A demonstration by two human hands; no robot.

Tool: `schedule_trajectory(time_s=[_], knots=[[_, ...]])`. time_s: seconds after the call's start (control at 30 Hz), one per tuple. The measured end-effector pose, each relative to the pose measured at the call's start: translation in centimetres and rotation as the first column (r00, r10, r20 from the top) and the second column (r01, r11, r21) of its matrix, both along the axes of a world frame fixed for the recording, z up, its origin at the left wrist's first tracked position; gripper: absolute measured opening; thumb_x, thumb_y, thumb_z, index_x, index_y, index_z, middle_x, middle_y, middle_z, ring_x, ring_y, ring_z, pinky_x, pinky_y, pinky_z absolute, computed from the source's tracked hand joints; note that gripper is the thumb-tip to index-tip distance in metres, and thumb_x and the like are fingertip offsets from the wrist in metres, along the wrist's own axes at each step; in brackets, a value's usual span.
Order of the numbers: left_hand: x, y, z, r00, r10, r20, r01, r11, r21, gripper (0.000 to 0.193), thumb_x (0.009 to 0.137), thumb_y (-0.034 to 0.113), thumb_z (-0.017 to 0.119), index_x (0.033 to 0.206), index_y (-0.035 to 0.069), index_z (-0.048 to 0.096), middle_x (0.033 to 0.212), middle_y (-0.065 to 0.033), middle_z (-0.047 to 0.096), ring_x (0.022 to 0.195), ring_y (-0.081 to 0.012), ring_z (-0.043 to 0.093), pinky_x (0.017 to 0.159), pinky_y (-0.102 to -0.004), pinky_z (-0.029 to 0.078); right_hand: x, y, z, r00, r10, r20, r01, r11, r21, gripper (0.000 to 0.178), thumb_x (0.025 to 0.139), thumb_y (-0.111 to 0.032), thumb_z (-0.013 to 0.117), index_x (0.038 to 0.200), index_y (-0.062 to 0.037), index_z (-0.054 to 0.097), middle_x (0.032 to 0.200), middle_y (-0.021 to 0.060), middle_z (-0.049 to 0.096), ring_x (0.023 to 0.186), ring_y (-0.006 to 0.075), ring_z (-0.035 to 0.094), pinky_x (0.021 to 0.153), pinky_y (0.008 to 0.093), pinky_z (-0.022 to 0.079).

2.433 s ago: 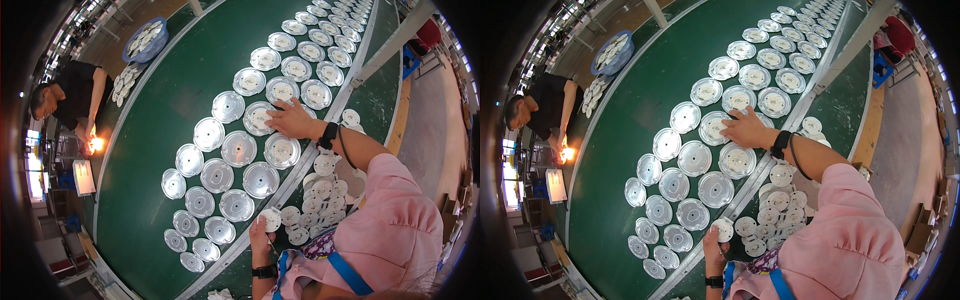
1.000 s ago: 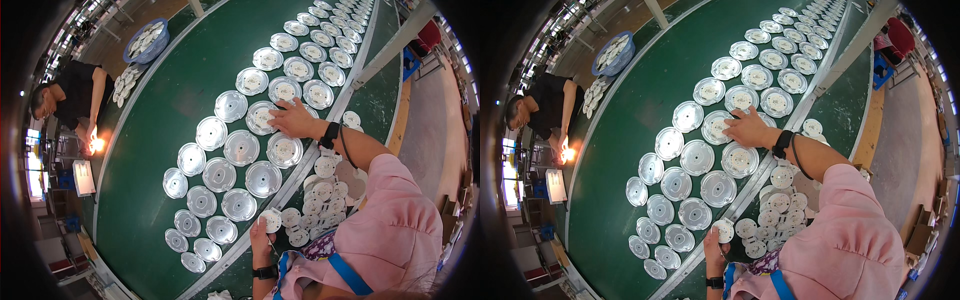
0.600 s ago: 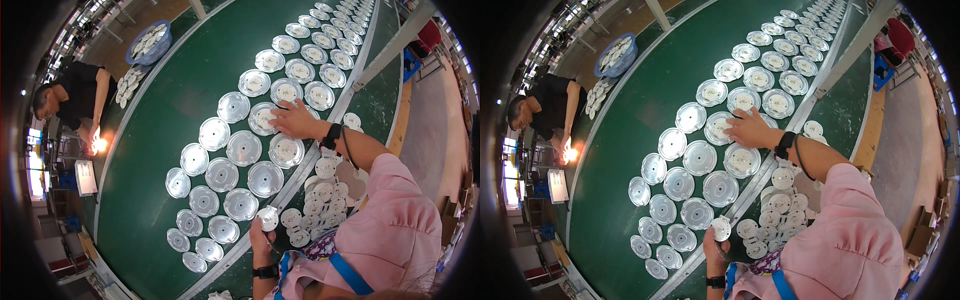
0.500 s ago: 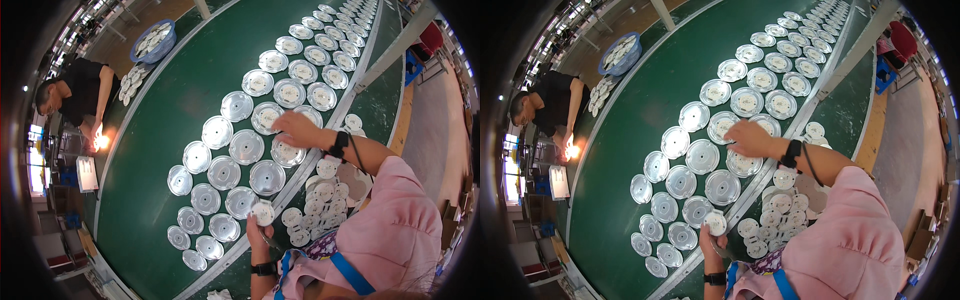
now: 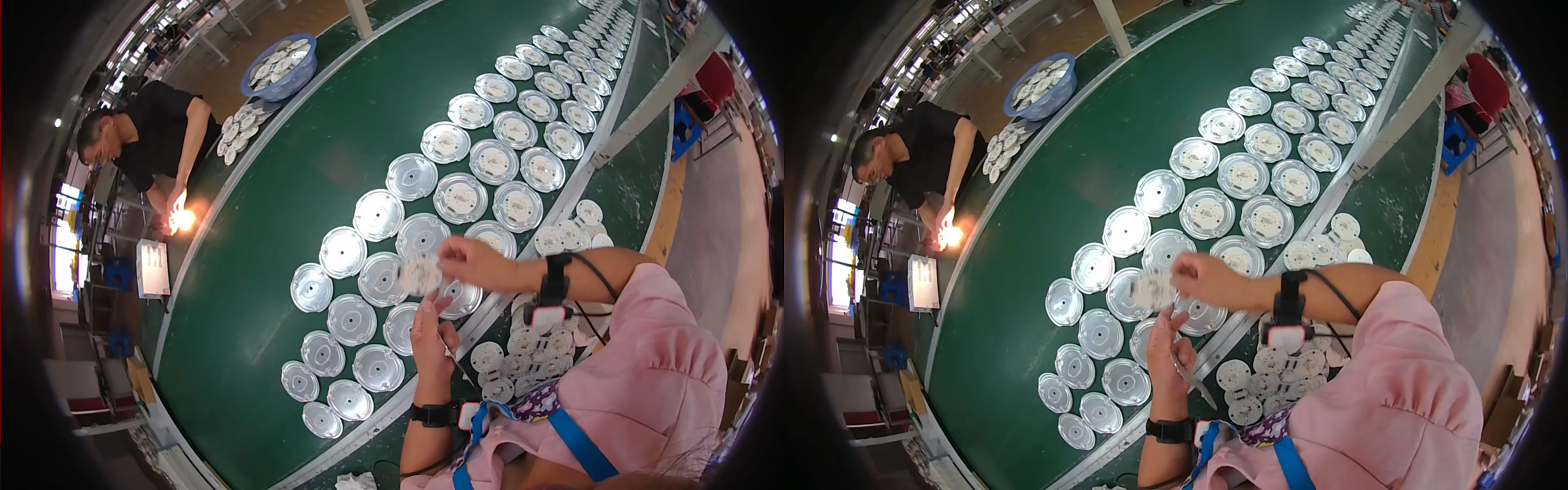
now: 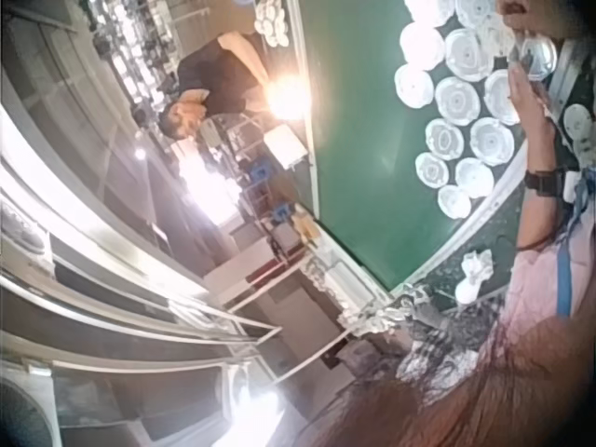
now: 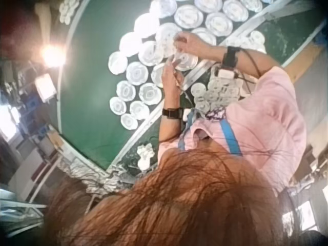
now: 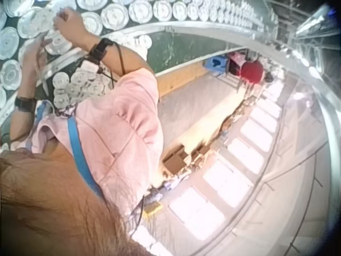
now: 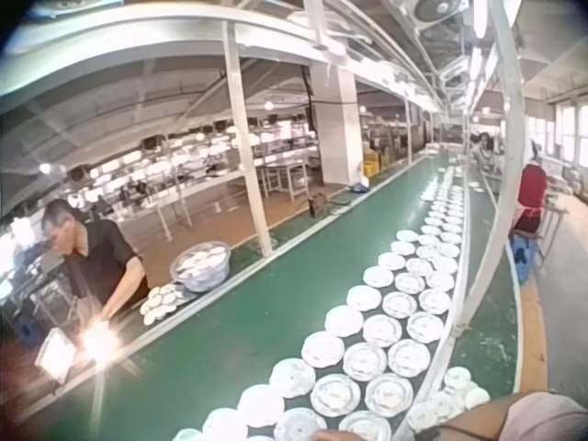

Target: Manually assembling LED components or electronic circular modules on a production line.

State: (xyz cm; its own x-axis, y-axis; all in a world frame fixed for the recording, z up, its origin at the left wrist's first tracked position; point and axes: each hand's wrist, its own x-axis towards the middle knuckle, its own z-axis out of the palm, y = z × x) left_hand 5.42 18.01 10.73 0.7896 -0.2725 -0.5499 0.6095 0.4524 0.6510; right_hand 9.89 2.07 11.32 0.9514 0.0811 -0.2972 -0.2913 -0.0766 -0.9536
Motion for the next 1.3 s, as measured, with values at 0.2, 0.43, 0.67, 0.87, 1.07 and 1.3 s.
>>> schedule_trajectory(time_s=[0.2,0.43,0.67,0.87,1.07,1.3], knots=[[-3.1,4.9,-4.4,0.982,-0.023,-0.185,0.012,0.998,-0.063,0.034,0.091,0.033,0.043,0.101,0.003,0.054,0.076,-0.0034,0.059,0.039,-0.0060,0.035,0.035,-0.0206,0.025,12.3,-7.7,-3.1,0.924,-0.061,0.377,0.250,0.843,-0.477,0.019,0.079,-0.019,0.055,0.087,-0.0032,0.059,0.075,0.0104,0.061,0.065,0.0217,0.058,0.059,0.0335,0.046],[-8.7,9.6,-6.9,0.933,0.132,-0.335,-0.110,0.990,0.083,0.031,0.090,0.031,0.044,0.094,0.002,0.054,0.067,-0.0043,0.057,0.038,-0.0068,0.033,0.034,-0.0213,0.025,16.8,-7.6,-6.9,0.955,-0.087,0.283,0.241,0.786,-0.570,0.019,0.079,-0.017,0.051,0.088,-0.0056,0.063,0.082,0.0145,0.063,0.075,0.0273,0.061,0.069,0.0372,0.048],[-8.6,9.6,-7.2,0.921,0.191,-0.340,-0.162,0.980,0.111,0.029,0.091,0.026,0.042,0.094,0.000,0.053,0.060,-0.0072,0.056,0.035,-0.0079,0.031,0.033,-0.0222,0.024,18.1,-6.6,-8.2,0.906,-0.086,0.414,0.394,0.530,-0.751,0.019,0.079,-0.021,0.054,0.091,-0.0112,0.064,0.089,0.0120,0.060,0.084,0.0333,0.056,0.072,0.0419,0.047],[-8.5,9.4,-7.0,0.947,0.142,-0.288,-0.092,0.979,0.183,0.029,0.092,0.026,0.042,0.096,0.000,0.053,0.060,-0.0089,0.057,0.034,-0.0086,0.033,0.033,-0.0229,0.026,13.1,-4.5,-7.7,0.822,0.380,0.424,0.332,0.284,-0.899,0.026,0.075,-0.028,0.060,0.098,-0.0153,0.061,0.099,0.0066,0.057,0.093,0.0264,0.050,0.071,0.0389,0.043],[-8.7,9.3,-7.1,0.952,0.136,-0.274,-0.083,0.977,0.198,0.031,0.092,0.027,0.040,0.096,0.000,0.052,0.061,-0.0073,0.056,0.034,-0.0079,0.030,0.031,-0.0220,0.023,12.0,-4.4,-8.7,0.788,0.435,0.435,0.370,0.231,-0.900,0.028,0.076,-0.031,0.059,0.101,-0.0190,0.061,0.113,0.0078,0.052,0.106,0.0286,0.043,0.079,0.0417,0.035],[-9.1,10.0,-7.7,0.954,0.139,-0.266,-0.096,0.981,0.167,0.031,0.092,0.027,0.042,0.098,-0.001,0.052,0.061,-0.0098,0.057,0.034,-0.0102,0.035,0.033,-0.0238,0.028,12.0,-5.0,-8.4,0.784,0.418,0.459,0.375,0.270,-0.887,0.021,0.077,-0.029,0.059,0.097,-0.0219,0.063,0.116,0.0070,0.051,0.111,0.0302,0.040,0.080,0.0429,0.032]])
